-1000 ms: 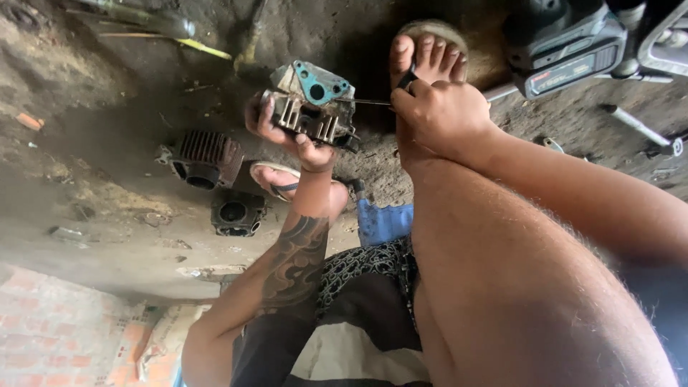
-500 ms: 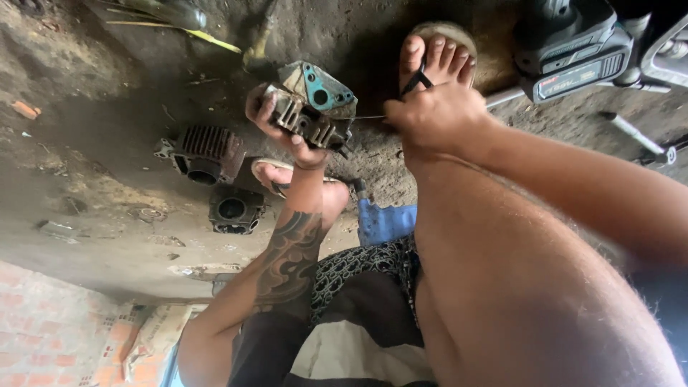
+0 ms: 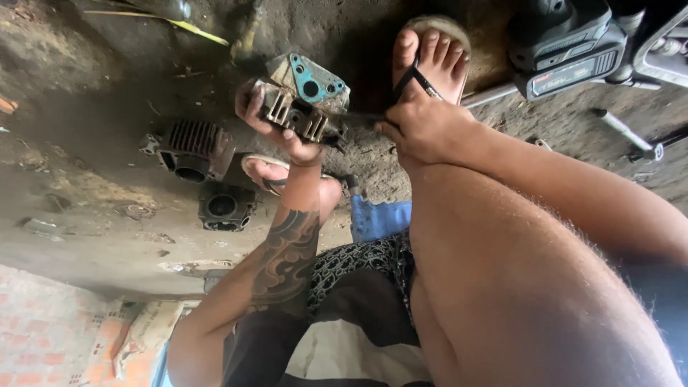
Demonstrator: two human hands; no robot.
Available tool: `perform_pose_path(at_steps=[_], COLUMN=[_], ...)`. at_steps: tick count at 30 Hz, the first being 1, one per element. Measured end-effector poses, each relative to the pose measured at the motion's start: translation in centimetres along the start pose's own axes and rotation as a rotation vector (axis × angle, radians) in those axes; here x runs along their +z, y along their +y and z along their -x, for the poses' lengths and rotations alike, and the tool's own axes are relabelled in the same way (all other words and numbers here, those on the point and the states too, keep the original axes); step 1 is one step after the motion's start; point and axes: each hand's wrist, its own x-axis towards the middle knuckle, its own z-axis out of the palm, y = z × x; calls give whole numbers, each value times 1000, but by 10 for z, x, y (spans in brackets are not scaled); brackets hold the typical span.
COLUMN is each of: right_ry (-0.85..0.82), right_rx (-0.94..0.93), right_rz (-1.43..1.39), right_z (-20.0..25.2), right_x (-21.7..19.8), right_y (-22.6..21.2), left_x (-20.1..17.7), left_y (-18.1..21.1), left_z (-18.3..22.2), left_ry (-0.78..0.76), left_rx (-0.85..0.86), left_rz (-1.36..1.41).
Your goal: Scraping old gasket residue from a motorcycle engine cylinder head using a flat-head screwdriver.
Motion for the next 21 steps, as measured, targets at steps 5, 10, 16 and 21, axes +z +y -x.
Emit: perform_pose_path(at_steps=[5,10,16,21], right_ry=[-110,47,-123,-202], right_rx=[1,-124,62,95], right_rz=[8,116,-9,68], right_z=[8,11,12,15], right_x=[-20,-14,-28,-42], right_y=[-5,-1,-18,-33], left_x=[5,5,8,7], left_y=[8,11,10,11], left_z=[5,7,10,11], left_ry=[67,71,67,70], left_rx=[-81,-65,-52,-36], left_rz=[26,-1,-28,-58])
